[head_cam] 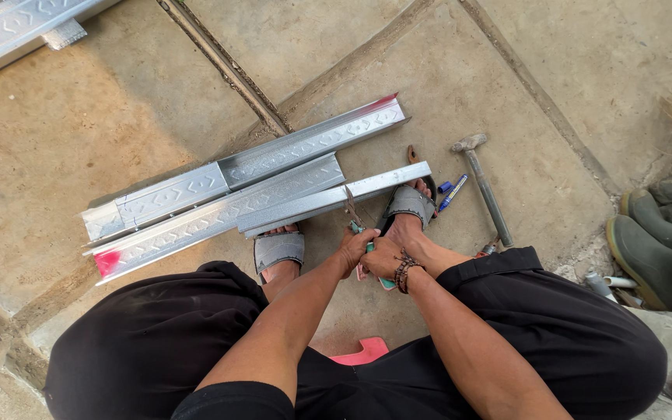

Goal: The person aligns two metal profiles on the floor and marks them with a blue marker. They then use tin snips to cut the metal profiles along the marked lines.

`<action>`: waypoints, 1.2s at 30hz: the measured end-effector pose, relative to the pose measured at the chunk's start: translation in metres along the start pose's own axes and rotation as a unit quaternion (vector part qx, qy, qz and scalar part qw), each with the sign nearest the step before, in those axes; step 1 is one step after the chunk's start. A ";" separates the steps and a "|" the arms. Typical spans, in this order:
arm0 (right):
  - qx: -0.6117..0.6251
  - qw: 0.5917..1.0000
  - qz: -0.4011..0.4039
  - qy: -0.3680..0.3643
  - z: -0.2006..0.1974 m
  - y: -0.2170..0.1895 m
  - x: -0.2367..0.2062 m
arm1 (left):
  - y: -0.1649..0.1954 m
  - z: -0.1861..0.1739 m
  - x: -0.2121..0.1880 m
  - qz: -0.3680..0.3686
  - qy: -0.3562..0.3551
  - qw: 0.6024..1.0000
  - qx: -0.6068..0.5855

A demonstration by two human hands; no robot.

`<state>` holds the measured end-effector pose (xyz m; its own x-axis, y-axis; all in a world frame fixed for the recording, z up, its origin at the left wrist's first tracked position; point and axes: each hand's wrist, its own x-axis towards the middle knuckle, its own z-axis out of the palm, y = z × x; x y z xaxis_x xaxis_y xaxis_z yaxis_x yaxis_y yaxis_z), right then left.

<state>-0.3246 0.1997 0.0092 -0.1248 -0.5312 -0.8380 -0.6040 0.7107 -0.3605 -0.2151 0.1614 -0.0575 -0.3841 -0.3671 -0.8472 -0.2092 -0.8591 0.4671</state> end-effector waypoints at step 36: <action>0.415 0.886 0.149 -0.142 0.030 0.071 -0.005 | 0.012 0.001 -0.019 0.121 0.162 0.974 0.100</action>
<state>-0.3433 0.2665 -0.0243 0.0926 -0.2100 -0.9733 0.2241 0.9568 -0.1851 -0.2112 0.1588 -0.0358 -0.1473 -0.6708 -0.7268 -0.3316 -0.6588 0.6753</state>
